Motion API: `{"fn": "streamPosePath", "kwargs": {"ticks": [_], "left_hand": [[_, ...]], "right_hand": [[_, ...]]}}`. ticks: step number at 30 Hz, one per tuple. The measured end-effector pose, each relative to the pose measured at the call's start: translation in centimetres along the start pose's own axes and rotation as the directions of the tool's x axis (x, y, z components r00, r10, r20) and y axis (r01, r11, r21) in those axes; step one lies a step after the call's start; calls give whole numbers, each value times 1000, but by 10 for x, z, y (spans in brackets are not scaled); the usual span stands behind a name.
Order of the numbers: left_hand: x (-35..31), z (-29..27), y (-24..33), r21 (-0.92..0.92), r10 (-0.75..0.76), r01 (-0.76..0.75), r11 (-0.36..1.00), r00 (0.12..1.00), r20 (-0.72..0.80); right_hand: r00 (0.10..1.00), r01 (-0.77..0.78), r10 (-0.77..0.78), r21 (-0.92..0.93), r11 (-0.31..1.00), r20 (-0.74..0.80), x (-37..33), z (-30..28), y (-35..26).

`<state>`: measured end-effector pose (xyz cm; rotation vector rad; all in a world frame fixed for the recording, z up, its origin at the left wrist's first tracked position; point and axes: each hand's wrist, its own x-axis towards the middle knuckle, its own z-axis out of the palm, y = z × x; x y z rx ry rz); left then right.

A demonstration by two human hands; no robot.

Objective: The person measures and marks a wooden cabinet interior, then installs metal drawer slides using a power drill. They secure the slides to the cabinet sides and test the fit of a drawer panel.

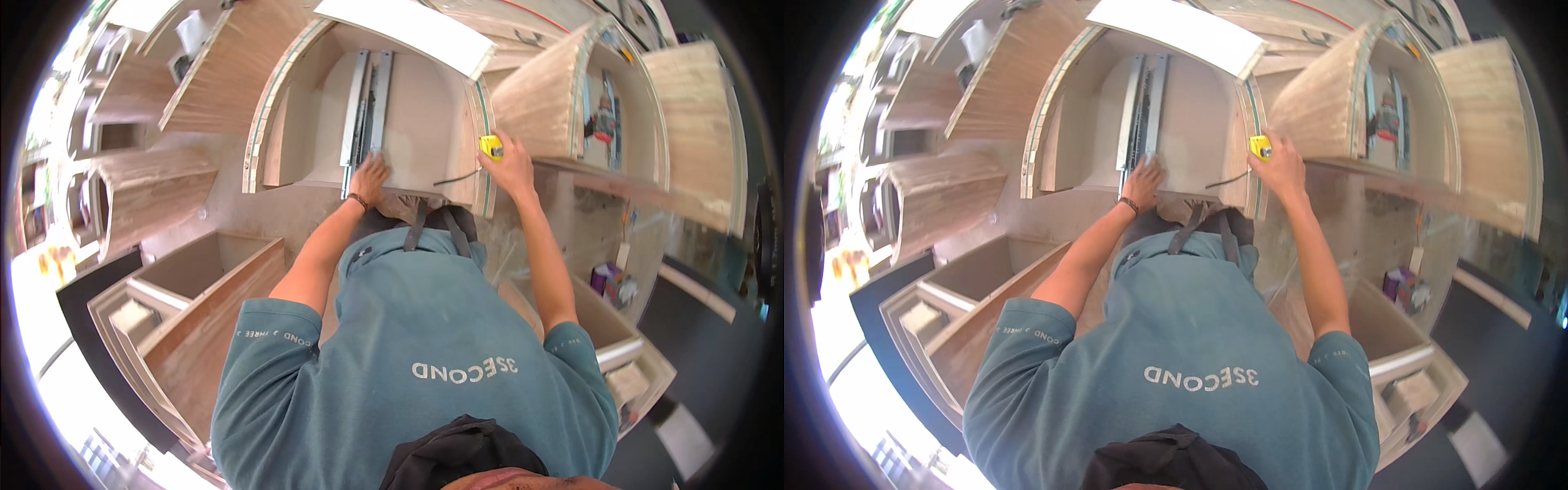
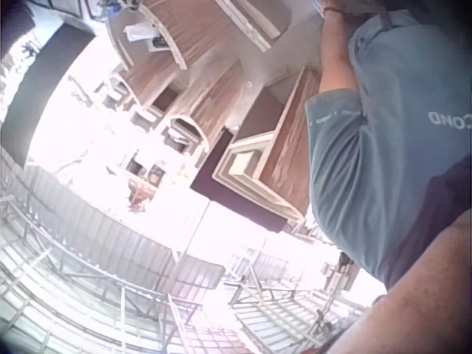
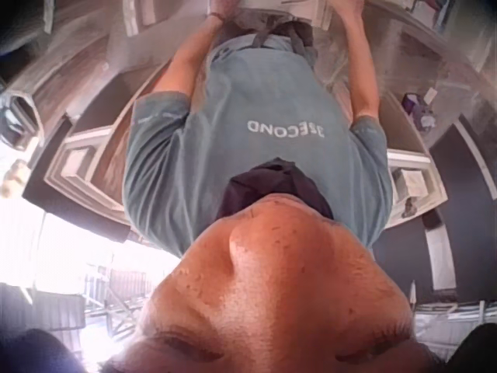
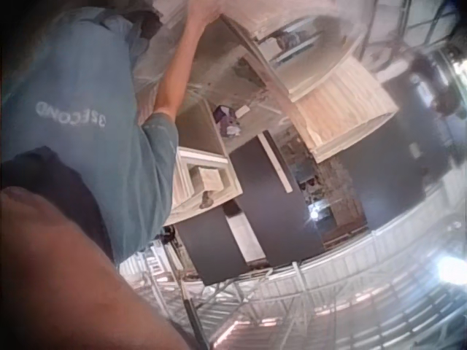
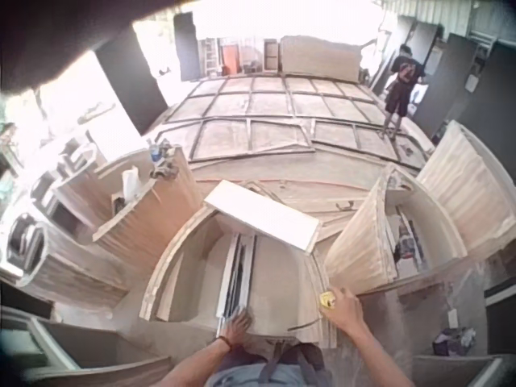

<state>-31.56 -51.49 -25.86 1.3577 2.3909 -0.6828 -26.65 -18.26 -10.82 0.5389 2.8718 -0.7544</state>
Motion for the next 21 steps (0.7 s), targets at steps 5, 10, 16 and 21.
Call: {"fn": "streamPosePath", "kwargs": {"ticks": [5,10,16,21], "left_hand": [[-8,11,-23,-28,43,-45,999,996,-78],[-11,16,-23,-307,-9,-72,949,968,-252],[-3,-2,-16,-837,83,315,-447,947,311],[-27,-22,-30,-977,-253,-129,-172,964,-83]], "right_hand": [[979,-101,121,123,987,-164,-41,2,-33],[895,-308,439,602,737,-80,-98,78,-70],[741,-450,659,822,349,125,-142,186,-136],[838,-431,530,441,787,-128,-161,202,-153]]}}
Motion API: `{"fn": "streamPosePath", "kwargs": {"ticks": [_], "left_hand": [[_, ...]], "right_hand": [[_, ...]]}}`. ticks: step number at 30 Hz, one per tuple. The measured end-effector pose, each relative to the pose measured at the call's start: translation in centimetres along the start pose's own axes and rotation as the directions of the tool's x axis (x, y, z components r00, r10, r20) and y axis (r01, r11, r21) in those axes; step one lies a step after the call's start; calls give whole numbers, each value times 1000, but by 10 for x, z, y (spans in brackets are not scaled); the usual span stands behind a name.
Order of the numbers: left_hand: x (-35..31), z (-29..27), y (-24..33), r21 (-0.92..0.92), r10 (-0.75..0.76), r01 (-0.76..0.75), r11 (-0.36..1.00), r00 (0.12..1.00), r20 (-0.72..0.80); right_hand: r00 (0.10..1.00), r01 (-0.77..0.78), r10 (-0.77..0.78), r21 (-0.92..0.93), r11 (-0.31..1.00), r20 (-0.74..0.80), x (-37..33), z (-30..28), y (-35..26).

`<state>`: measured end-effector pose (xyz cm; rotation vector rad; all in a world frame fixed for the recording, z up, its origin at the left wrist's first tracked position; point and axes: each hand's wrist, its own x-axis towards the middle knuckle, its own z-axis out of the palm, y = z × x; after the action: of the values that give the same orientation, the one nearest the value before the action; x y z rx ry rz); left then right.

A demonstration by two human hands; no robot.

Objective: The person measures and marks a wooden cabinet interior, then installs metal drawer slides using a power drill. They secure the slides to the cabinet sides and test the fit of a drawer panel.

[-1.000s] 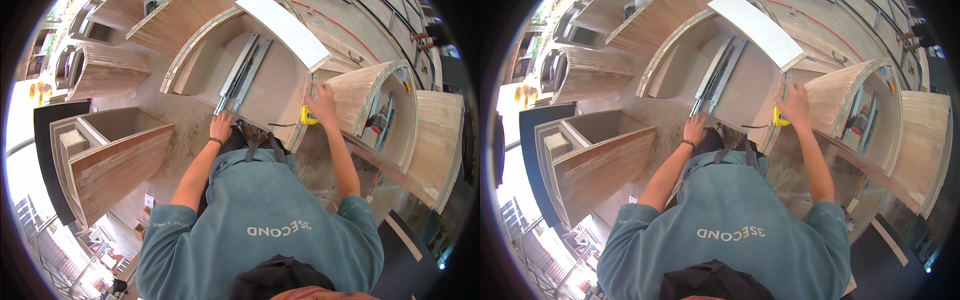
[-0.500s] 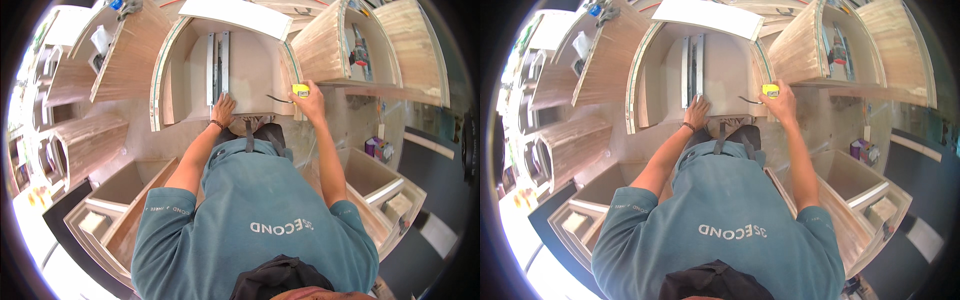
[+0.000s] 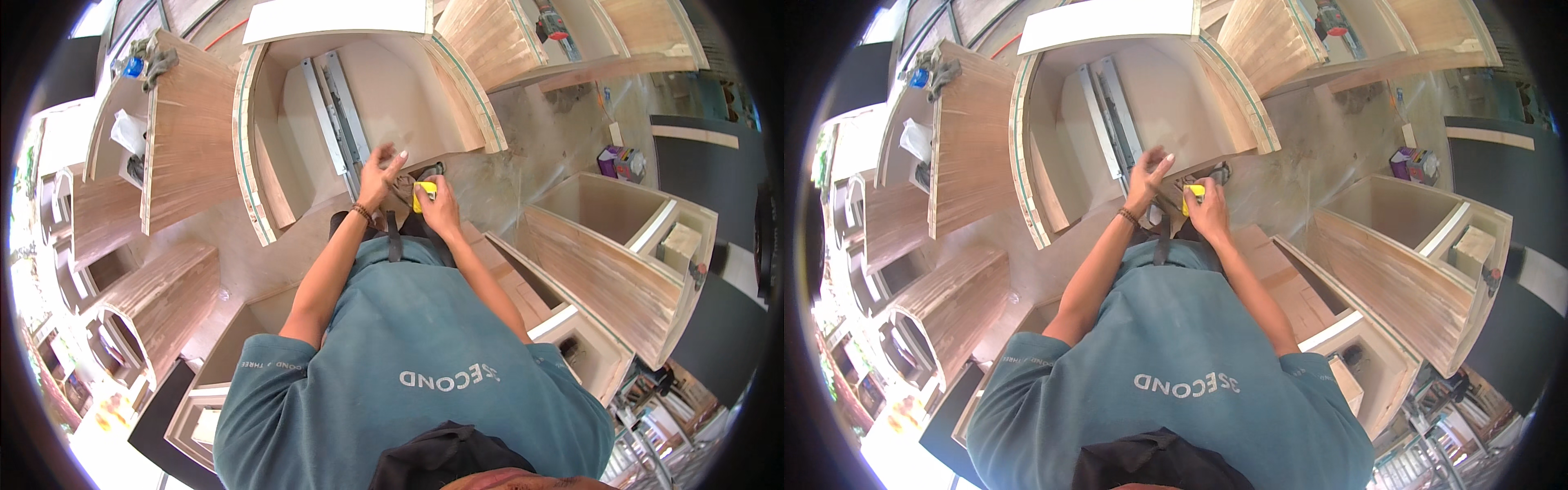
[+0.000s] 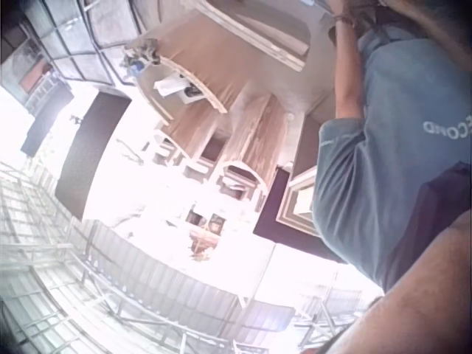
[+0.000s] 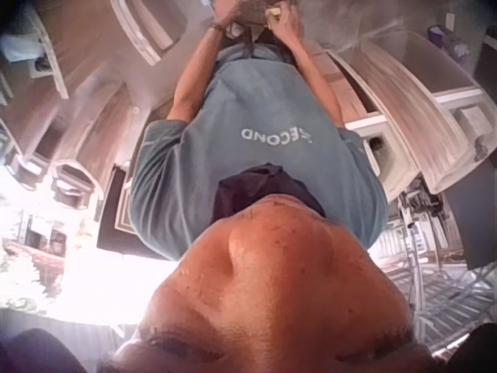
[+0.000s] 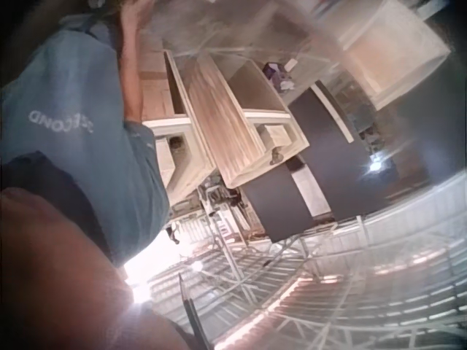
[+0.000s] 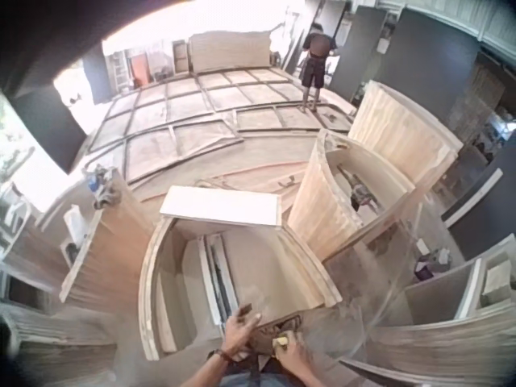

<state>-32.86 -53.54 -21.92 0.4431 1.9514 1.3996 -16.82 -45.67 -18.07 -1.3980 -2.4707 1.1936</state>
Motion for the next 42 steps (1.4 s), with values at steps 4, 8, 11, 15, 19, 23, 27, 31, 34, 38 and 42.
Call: {"fn": "streamPosePath", "kwargs": {"ticks": [4,8,11,15,19,23,27,31,34,38,42], "left_hand": [[6,-34,28,-146,37,-23,989,995,88],[-2,-4,19,-72,-388,478,875,783,486],[-23,38,14,-140,-365,512,848,755,545],[-24,51,-29,33,-414,434,901,831,372],[-25,38,-8,256,-378,288,923,809,450],[-23,35,-17,518,-447,183,835,775,446],[-14,13,-48,759,-482,64,648,806,343],[-17,-9,-46,797,-419,94,596,884,209],[-21,-7,-44,821,-296,159,549,955,13],[-17,5,-54,861,-253,228,455,960,-121],[-4,22,-55,910,-239,169,378,968,-80]], "right_hand": [[996,-10,17,-75,997,92,-8,-23,0],[998,24,-23,9,1000,-55,2,-5,14],[999,39,-37,41,998,-37,18,9,20],[957,-175,104,254,951,270,29,4,27],[612,-661,210,348,665,763,38,-25,23],[591,-717,152,429,550,792,52,-15,71],[700,-711,296,670,211,650,89,20,135],[740,-615,414,782,99,530,112,44,145],[741,-572,458,819,47,492,130,57,145],[715,-570,547,816,96,435,138,61,128],[728,-565,555,810,156,402,141,55,124]]}}
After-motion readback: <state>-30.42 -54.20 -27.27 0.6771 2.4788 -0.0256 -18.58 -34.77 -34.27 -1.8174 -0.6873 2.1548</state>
